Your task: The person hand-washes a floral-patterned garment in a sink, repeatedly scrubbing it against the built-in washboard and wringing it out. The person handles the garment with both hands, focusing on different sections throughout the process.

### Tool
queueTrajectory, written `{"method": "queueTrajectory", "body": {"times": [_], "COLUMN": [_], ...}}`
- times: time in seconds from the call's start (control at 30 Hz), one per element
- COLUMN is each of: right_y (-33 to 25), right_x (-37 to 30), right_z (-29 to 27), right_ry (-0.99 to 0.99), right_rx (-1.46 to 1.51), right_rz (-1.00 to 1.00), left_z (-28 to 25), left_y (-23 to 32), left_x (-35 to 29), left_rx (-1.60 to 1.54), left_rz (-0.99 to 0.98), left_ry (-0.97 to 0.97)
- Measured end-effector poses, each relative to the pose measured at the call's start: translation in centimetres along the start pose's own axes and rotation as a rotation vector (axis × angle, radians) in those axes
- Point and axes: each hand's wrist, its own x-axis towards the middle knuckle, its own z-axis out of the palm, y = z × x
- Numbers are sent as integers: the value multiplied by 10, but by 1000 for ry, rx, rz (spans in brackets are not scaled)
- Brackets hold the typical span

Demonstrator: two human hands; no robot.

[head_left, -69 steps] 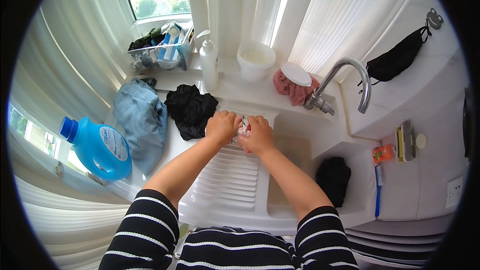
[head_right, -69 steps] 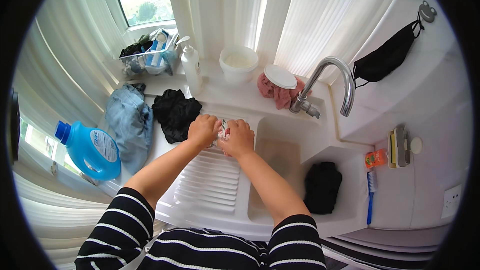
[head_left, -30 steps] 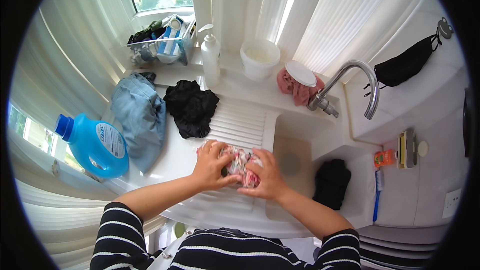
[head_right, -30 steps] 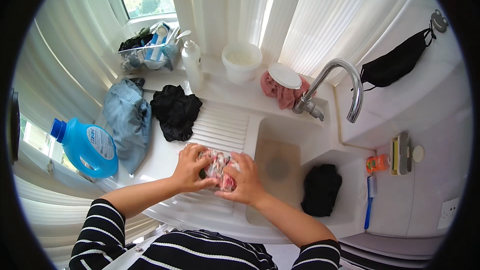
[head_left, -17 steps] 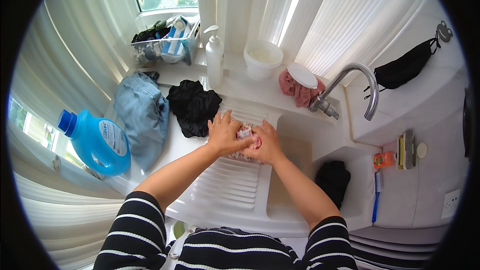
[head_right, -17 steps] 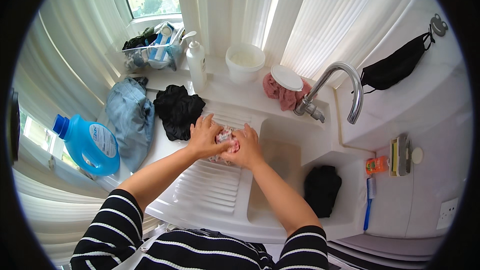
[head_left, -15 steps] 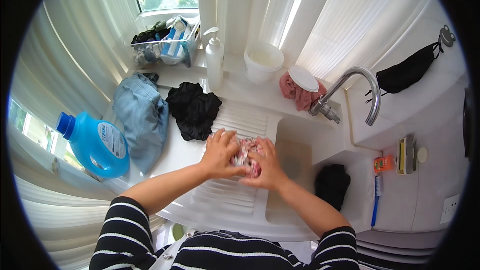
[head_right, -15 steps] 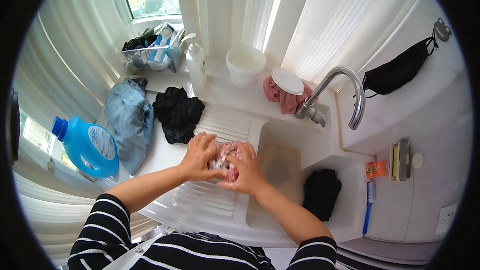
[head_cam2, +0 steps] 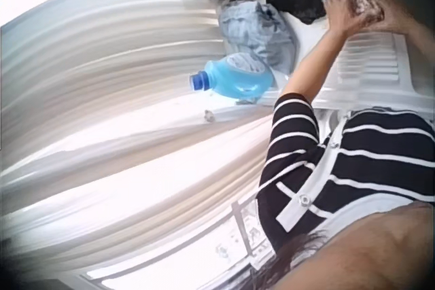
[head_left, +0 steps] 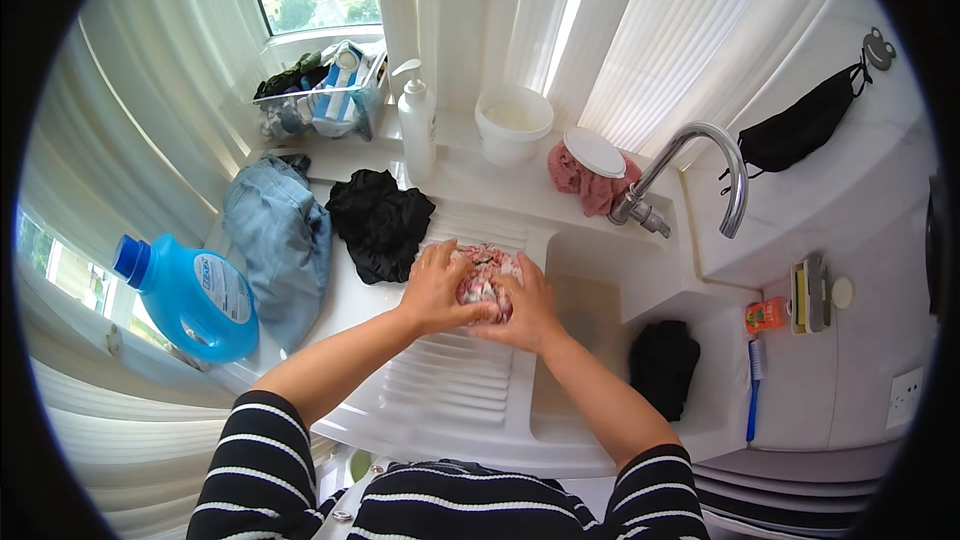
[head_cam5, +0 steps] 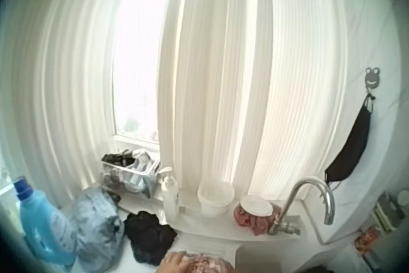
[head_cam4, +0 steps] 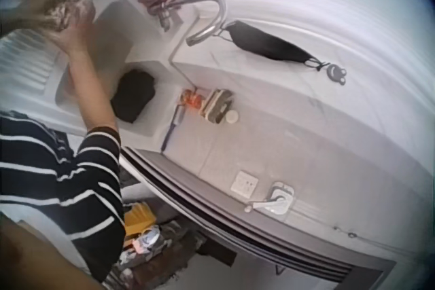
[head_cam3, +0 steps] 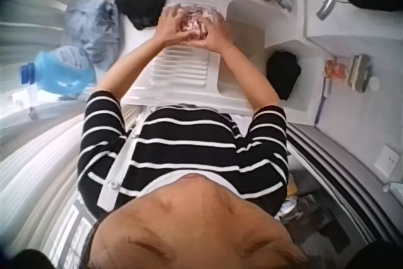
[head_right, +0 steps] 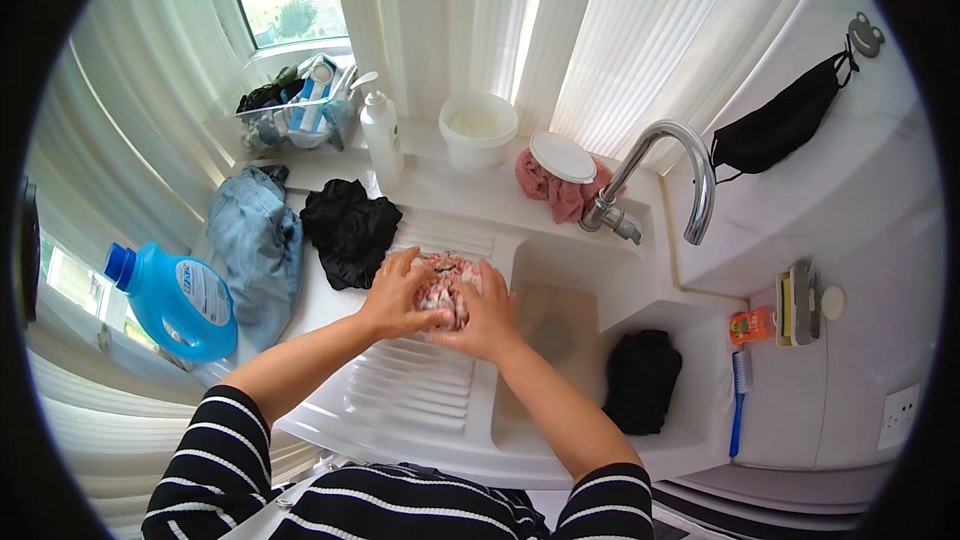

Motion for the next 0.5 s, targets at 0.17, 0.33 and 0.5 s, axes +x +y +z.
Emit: {"method": "queueTrajectory", "body": {"times": [0.17, 0.33, 0.5], "right_y": [-18, 14, -4], "right_x": [-57, 28, 34], "right_z": [17, 10, 5], "right_ry": [86, 14, -199], "right_rx": [60, 5, -9], "right_rz": [-477, -222, 238], "left_z": [-30, 11, 6], "left_y": [40, -14, -14], "left_x": [-54, 26, 33], "left_rx": [-126, -229, 28], "left_rz": [348, -93, -132], "left_ry": [-108, -274, -288]}}
